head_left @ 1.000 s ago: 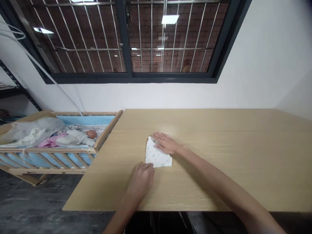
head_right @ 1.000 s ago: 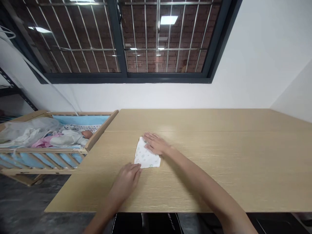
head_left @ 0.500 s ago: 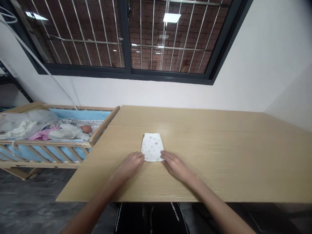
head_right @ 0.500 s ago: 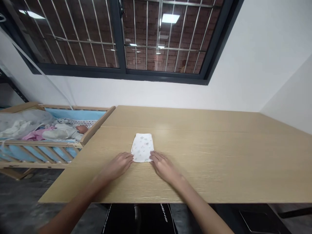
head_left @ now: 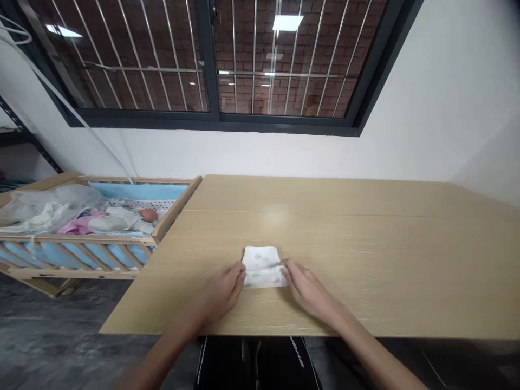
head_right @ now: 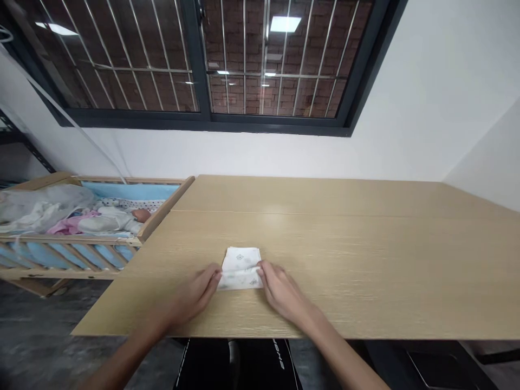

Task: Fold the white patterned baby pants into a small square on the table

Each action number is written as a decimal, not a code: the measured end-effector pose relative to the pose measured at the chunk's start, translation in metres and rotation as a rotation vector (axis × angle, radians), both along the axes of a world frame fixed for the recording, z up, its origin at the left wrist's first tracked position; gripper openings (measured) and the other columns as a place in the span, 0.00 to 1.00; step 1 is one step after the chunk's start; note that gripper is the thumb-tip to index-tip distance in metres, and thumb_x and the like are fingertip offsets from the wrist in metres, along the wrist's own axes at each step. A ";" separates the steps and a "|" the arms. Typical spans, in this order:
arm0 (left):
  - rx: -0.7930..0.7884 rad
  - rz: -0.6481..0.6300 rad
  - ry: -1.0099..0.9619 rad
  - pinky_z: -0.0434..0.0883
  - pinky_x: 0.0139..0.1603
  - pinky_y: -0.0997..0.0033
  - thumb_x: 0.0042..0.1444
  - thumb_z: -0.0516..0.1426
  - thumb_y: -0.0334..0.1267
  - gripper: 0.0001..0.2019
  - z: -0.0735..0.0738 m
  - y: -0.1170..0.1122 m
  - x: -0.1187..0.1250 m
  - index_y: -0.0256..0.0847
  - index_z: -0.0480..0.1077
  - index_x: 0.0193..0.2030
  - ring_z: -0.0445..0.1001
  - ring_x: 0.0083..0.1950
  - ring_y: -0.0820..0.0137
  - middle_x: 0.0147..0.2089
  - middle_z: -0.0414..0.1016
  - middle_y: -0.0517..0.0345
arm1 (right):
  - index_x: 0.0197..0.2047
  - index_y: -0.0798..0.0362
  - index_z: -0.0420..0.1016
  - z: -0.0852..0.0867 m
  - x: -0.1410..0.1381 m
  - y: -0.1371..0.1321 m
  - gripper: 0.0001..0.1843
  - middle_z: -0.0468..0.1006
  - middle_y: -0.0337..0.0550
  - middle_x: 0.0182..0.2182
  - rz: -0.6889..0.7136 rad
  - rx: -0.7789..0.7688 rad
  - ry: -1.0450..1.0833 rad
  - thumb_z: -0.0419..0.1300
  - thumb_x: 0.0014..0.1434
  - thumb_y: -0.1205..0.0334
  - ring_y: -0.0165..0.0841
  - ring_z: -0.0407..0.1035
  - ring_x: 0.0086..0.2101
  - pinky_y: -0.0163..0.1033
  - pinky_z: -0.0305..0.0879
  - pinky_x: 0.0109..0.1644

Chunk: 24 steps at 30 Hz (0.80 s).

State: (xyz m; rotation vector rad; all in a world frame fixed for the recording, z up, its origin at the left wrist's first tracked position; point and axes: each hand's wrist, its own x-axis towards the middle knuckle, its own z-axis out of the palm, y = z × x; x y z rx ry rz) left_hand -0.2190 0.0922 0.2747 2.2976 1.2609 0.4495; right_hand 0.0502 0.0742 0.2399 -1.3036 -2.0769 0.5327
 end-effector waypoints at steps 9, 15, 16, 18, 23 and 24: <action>0.267 0.247 0.368 0.71 0.47 0.62 0.71 0.45 0.35 0.14 -0.005 0.086 0.050 0.37 0.72 0.47 0.78 0.50 0.57 0.50 0.79 0.44 | 0.47 0.52 0.69 -0.011 -0.019 0.088 0.13 0.81 0.51 0.39 -0.444 -0.155 -0.236 0.45 0.78 0.62 0.41 0.76 0.36 0.39 0.56 0.34; 0.280 0.266 0.393 0.73 0.51 0.58 0.70 0.45 0.33 0.16 -0.023 0.089 0.052 0.33 0.73 0.48 0.79 0.50 0.56 0.47 0.80 0.39 | 0.47 0.54 0.71 -0.021 -0.024 0.092 0.13 0.81 0.55 0.40 -0.518 -0.035 -0.416 0.47 0.77 0.61 0.45 0.75 0.39 0.42 0.64 0.39; 0.290 0.272 0.393 0.73 0.54 0.56 0.70 0.44 0.33 0.16 -0.023 0.085 0.053 0.32 0.73 0.50 0.78 0.53 0.55 0.50 0.79 0.37 | 0.46 0.54 0.72 -0.022 -0.026 0.091 0.12 0.81 0.56 0.40 -0.508 0.063 -0.438 0.48 0.76 0.63 0.47 0.75 0.41 0.44 0.66 0.43; 0.351 0.291 0.349 0.68 0.63 0.51 0.72 0.43 0.36 0.19 -0.024 0.075 0.058 0.28 0.69 0.58 0.69 0.66 0.52 0.62 0.72 0.31 | 0.48 0.56 0.73 -0.024 -0.028 0.087 0.12 0.79 0.60 0.45 -0.428 0.275 -0.450 0.48 0.74 0.67 0.50 0.72 0.47 0.51 0.67 0.51; 0.393 0.118 0.087 0.55 0.75 0.44 0.72 0.39 0.52 0.35 -0.043 0.044 0.078 0.27 0.42 0.76 0.41 0.79 0.52 0.78 0.42 0.32 | 0.71 0.62 0.58 -0.035 -0.033 0.075 0.31 0.59 0.64 0.69 0.040 0.410 -0.370 0.53 0.67 0.66 0.51 0.52 0.68 0.60 0.55 0.69; 0.337 0.080 0.087 0.54 0.75 0.44 0.72 0.37 0.53 0.36 -0.048 0.040 0.082 0.27 0.39 0.76 0.40 0.79 0.53 0.78 0.40 0.33 | 0.74 0.63 0.53 -0.038 -0.033 0.074 0.35 0.56 0.64 0.70 0.115 0.385 -0.372 0.54 0.66 0.65 0.50 0.49 0.69 0.60 0.53 0.71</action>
